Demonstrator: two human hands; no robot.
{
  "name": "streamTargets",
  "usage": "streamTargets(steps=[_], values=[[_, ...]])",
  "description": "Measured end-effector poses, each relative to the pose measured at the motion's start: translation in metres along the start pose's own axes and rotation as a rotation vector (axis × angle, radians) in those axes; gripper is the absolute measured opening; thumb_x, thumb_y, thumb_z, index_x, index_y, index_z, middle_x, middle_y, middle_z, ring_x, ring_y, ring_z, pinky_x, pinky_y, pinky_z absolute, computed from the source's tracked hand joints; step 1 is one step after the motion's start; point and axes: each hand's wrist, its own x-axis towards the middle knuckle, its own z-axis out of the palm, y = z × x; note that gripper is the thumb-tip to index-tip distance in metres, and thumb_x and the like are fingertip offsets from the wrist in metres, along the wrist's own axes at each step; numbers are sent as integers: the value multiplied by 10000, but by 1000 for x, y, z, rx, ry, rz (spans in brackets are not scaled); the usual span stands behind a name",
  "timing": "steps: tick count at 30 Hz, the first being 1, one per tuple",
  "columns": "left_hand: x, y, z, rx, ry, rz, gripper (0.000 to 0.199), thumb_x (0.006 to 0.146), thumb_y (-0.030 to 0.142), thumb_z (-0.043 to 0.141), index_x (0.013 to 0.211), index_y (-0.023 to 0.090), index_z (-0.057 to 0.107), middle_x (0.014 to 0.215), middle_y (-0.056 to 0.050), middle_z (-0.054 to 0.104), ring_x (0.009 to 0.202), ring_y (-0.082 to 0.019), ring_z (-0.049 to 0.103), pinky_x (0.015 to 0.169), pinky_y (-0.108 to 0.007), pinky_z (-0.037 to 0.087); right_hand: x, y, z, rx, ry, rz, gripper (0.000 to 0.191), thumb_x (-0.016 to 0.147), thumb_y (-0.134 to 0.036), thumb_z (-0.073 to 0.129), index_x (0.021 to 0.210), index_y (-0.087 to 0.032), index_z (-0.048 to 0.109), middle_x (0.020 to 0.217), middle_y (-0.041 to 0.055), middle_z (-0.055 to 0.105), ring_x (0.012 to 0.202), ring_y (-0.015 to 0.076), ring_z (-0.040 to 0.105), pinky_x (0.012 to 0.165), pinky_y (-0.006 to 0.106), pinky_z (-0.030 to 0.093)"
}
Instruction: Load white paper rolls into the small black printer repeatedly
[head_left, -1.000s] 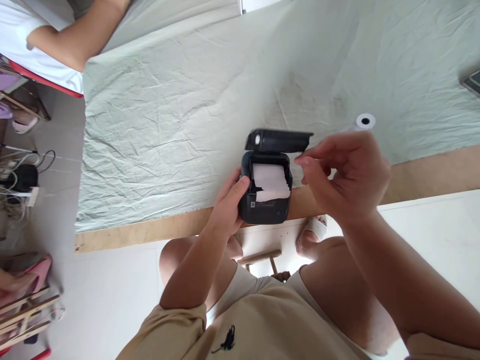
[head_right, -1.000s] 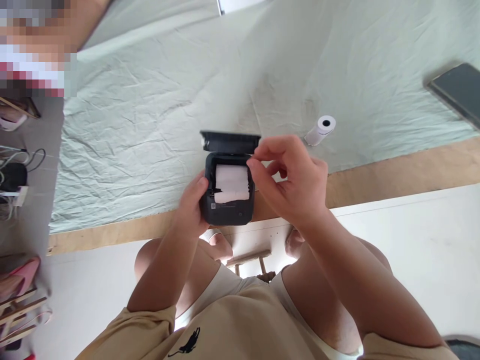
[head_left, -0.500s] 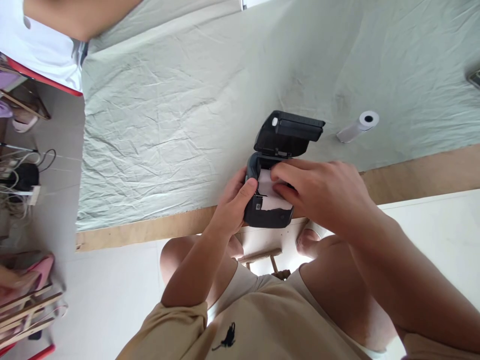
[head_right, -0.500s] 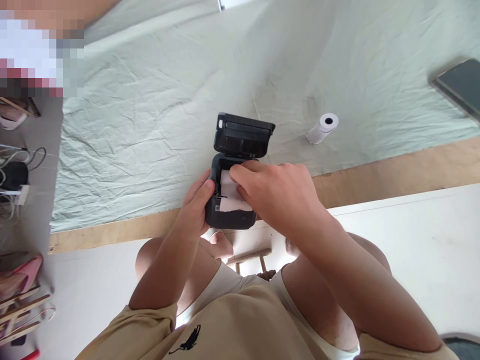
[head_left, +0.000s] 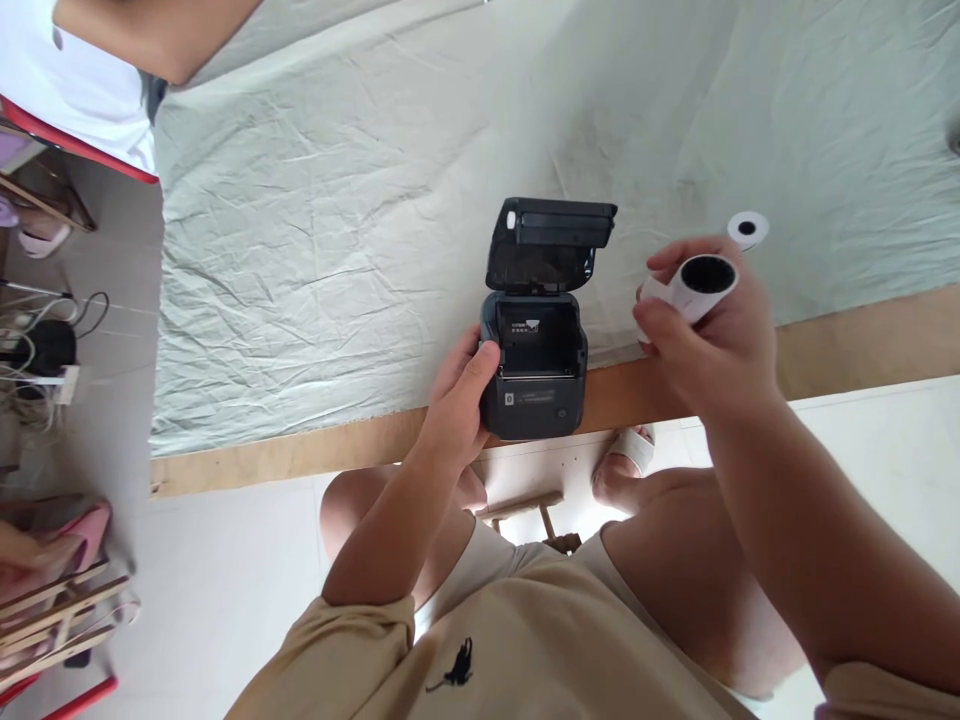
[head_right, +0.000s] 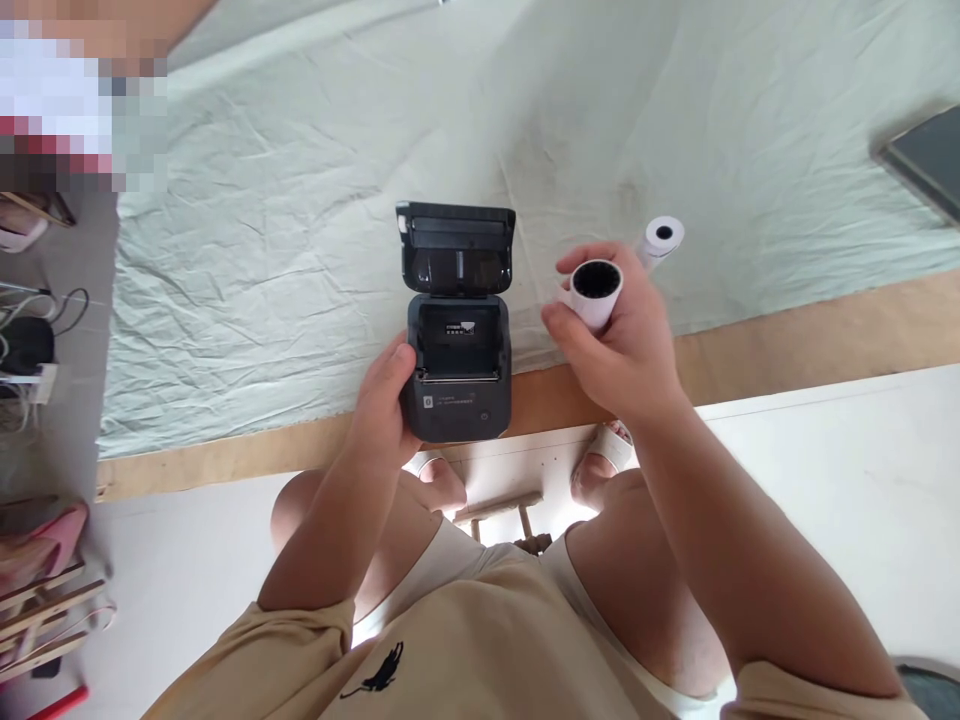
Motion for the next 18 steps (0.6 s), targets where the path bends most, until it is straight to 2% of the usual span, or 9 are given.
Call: streamTargets(steps=[3, 5, 9, 12, 13, 14, 17, 18], values=[[1, -1, -1, -8, -20, -2, 584, 839, 679, 936, 1157, 210, 797, 1034, -65, 883, 1041, -309, 881, 832, -392, 748, 1, 7, 1, -111, 12, -98, 206, 984, -455, 707, 1039, -291, 594, 918, 41, 689, 822, 261, 704, 779, 474, 617], [1, -2, -2, -2, -39, -6, 596, 859, 680, 921, 1204, 209, 800, 1085, -76, 888, 1081, -319, 880, 866, -407, 753, 2, 8, 1, -192, -14, -173, 202, 1012, -466, 697, 1032, -286, 607, 947, 56, 690, 907, 281, 727, 830, 489, 626], [0, -3, -3, 10, -51, -15, 592, 900, 677, 890, 1258, 215, 796, 1134, -86, 890, 1132, -323, 874, 916, -421, 749, -2, 12, 6, -310, -15, -150, 299, 1031, -517, 680, 1204, -276, 647, 1087, 85, 774, 995, 314, 769, 898, 522, 637], [0, -3, -3, 5, -45, -9, 611, 869, 692, 913, 1232, 214, 797, 1128, -82, 891, 1125, -322, 873, 910, -414, 747, -8, 16, 2, -359, -26, -144, 430, 1057, -555, 634, 1374, -264, 649, 1171, 107, 808, 1062, 339, 788, 939, 548, 641], [0, -3, -3, 4, -41, -8, 614, 860, 693, 920, 1223, 214, 796, 1117, -78, 892, 1108, -316, 874, 899, -405, 746, -9, 20, -2, -363, 15, -184, 439, 1068, -553, 623, 1395, -262, 652, 1184, 112, 805, 1070, 338, 787, 938, 544, 640], [-1, -3, -3, 1, -40, -8, 607, 859, 689, 923, 1215, 214, 795, 1101, -72, 891, 1084, -306, 876, 885, -392, 744, -8, 25, -8, -366, 114, -255, 422, 1075, -546, 617, 1380, -259, 666, 1171, 112, 794, 1059, 333, 781, 926, 537, 635], [-1, -3, -3, -11, -39, 0, 531, 877, 654, 926, 1155, 221, 794, 987, -33, 876, 930, -238, 868, 775, -314, 714, 4, 50, -26, -380, 531, -513, 383, 1062, -542, 584, 1273, -247, 706, 1057, 105, 697, 979, 321, 730, 823, 519, 591], [-1, -3, -3, -15, -33, 5, 509, 875, 641, 934, 1127, 222, 794, 936, -16, 862, 857, -208, 850, 716, -281, 688, 10, 59, -31, -389, 545, -526, 450, 1041, -581, 575, 1304, -237, 699, 1101, 123, 678, 1024, 340, 715, 801, 522, 579]])
